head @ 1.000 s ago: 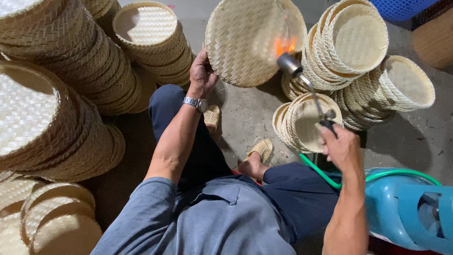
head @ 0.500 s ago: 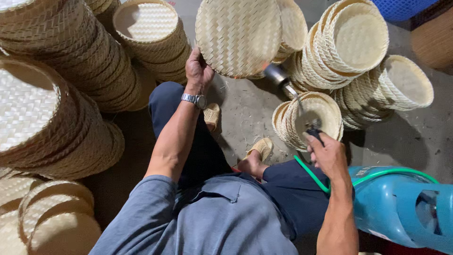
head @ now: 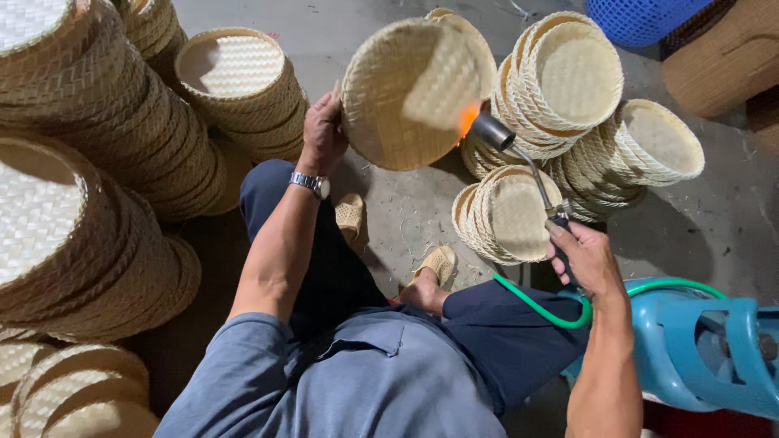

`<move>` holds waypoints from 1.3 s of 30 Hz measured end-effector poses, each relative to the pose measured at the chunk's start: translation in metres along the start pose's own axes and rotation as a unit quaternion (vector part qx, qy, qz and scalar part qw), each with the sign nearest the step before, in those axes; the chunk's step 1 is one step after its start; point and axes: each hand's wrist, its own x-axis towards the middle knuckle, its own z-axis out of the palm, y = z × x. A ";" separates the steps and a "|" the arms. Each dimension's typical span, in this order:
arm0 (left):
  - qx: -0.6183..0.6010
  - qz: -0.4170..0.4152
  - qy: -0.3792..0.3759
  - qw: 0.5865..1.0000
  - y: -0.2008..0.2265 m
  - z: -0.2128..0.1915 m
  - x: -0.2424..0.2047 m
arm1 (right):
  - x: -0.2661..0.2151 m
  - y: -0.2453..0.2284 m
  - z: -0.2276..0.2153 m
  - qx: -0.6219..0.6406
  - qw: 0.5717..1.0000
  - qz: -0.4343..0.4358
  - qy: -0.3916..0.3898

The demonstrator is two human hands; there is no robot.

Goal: The person sits on the floor surrounded by stacks of woven baskets and uses a handheld blowtorch to apply heat to the interior surface of each basket. They pick up a basket from a stack, rotate it while directing the flame inside, and then place it onto a separate stack of treated items.

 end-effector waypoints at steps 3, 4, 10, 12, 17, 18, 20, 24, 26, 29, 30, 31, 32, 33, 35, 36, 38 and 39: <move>0.037 -0.036 0.011 0.999 -0.006 -0.001 -0.003 | 0.005 -0.011 -0.005 -0.003 1.000 -0.026 0.003; 0.051 -0.048 0.019 0.997 -0.008 -0.001 -0.002 | 0.007 -0.016 -0.005 -0.010 1.000 -0.027 0.012; 0.067 -0.056 0.003 0.996 -0.025 0.003 -0.006 | 0.007 -0.032 0.014 -0.041 0.998 -0.037 -0.035; 0.067 -0.050 0.014 0.996 -0.024 0.006 -0.008 | 0.005 -0.029 0.021 -0.084 0.994 -0.018 -0.062; 0.097 -0.057 0.015 0.994 -0.026 0.009 -0.010 | 0.010 -0.037 0.026 -0.159 0.987 0.014 0.013; 0.102 -0.069 0.014 0.992 -0.030 0.009 -0.011 | 0.010 -0.044 0.025 -0.145 0.989 -0.011 0.022; 0.103 -0.080 0.009 0.991 -0.039 0.012 -0.010 | 0.008 -0.058 0.025 -0.116 0.991 -0.058 0.038; 0.082 -0.083 0.009 0.993 -0.056 0.027 -0.011 | 0.000 -0.081 0.035 -0.152 0.986 -0.063 -0.002; 0.052 -0.081 0.014 0.995 -0.059 0.032 -0.015 | -0.006 -0.082 0.043 -0.186 0.981 -0.055 -0.027; -0.008 -0.061 0.019 0.998 -0.059 0.024 -0.009 | -0.016 -0.068 0.051 -0.187 0.978 -0.055 -0.070; -0.021 -0.048 0.023 0.998 -0.060 0.021 -0.002 | -0.018 -0.061 0.052 -0.199 0.976 -0.042 -0.073; -0.034 -0.036 0.026 0.998 -0.060 0.017 0.000 | -0.020 -0.053 0.053 -0.211 0.974 -0.029 -0.075; -0.045 -0.042 0.046 0.997 -0.058 0.013 0.003 | -0.017 -0.047 0.052 -0.223 0.972 -0.016 -0.074; -0.057 -0.048 0.065 0.995 -0.054 0.010 0.006 | -0.012 -0.042 0.050 -0.231 0.971 0.003 -0.063; -0.059 -0.064 0.079 0.993 -0.049 0.009 0.007 | -0.003 -0.034 0.043 -0.246 0.968 0.043 -0.038; -0.049 -0.073 0.074 0.993 -0.045 0.010 0.007 | 0.003 -0.033 0.041 -0.243 0.969 0.028 -0.018; -0.028 -0.094 0.063 0.993 -0.040 0.014 0.007 | 0.014 -0.034 0.037 -0.238 0.971 -0.004 0.022; -0.016 -0.105 0.056 0.993 -0.039 0.017 0.006 | 0.017 -0.035 0.037 -0.187 0.982 -0.022 0.020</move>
